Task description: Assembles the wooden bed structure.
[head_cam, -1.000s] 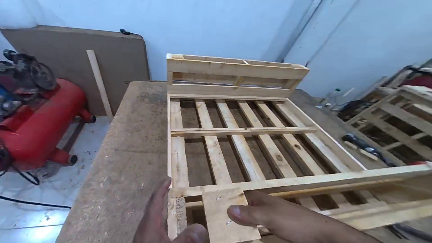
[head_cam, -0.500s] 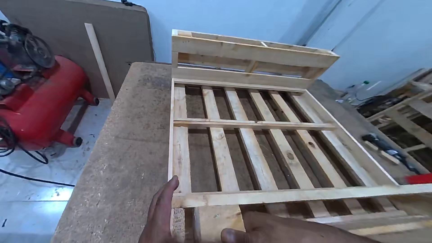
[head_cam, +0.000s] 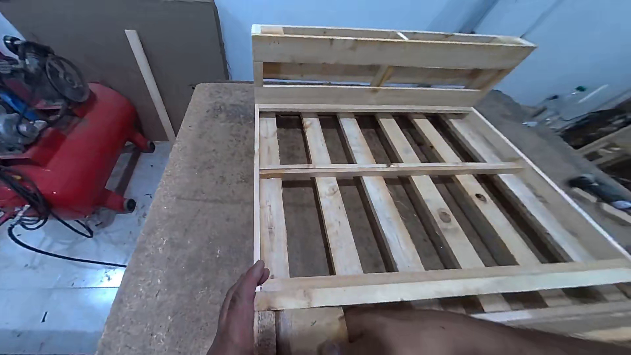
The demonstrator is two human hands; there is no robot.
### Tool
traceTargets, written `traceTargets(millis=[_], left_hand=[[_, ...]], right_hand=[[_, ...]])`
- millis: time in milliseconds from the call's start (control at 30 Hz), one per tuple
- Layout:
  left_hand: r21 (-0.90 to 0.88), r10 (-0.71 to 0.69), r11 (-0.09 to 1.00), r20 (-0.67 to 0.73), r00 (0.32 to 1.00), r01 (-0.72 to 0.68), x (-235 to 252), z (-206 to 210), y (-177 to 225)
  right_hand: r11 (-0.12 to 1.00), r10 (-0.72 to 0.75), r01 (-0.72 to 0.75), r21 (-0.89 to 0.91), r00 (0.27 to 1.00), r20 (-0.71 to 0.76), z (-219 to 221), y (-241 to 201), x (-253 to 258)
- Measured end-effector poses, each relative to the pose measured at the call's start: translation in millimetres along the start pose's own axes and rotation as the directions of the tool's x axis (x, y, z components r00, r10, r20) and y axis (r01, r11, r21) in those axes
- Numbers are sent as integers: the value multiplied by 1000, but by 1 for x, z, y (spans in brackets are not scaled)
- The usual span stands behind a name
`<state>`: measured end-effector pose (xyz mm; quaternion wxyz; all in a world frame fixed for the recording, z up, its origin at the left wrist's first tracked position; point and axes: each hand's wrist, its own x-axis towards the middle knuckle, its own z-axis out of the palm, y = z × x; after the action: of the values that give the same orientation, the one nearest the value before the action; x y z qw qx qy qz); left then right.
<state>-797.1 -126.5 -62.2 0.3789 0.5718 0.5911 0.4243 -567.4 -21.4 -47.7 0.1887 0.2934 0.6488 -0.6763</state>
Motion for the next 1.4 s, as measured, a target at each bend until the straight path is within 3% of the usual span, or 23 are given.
traceTargets(millis=[200,333,433,633,833,1033,1167,1300,1400], left_hand=[[-19,-21,1000,18,1000,22,1,-4,2],[-38,-8,999,-13,1000,7,2,0,2],[-176,50,982,-67,996,-61,-3,3,-8],[-267,104,953,-150,983,-141,-6,7,-14],[-118,122,983,-157,980,-141,-3,4,-13],[-159,56,985,-112,992,-74,-1,5,-8],[-130,35,991,-73,997,-44,2,2,-6],[-156,32,987,-66,997,-42,3,1,-8],[-173,35,984,-68,997,-46,2,1,-8]], right_hand=[[989,126,-138,-43,969,-214,1,-23,-9],[998,48,-43,35,985,-165,6,-3,8],[985,54,-33,168,992,-118,7,1,8],[872,80,6,489,985,-154,6,-9,12],[926,203,-127,356,962,-185,6,-20,-5],[763,88,7,646,989,-115,1,-9,8],[797,62,51,602,984,-165,7,-6,5],[766,44,40,642,993,-114,2,-4,8],[806,29,35,590,995,-98,-1,0,11]])
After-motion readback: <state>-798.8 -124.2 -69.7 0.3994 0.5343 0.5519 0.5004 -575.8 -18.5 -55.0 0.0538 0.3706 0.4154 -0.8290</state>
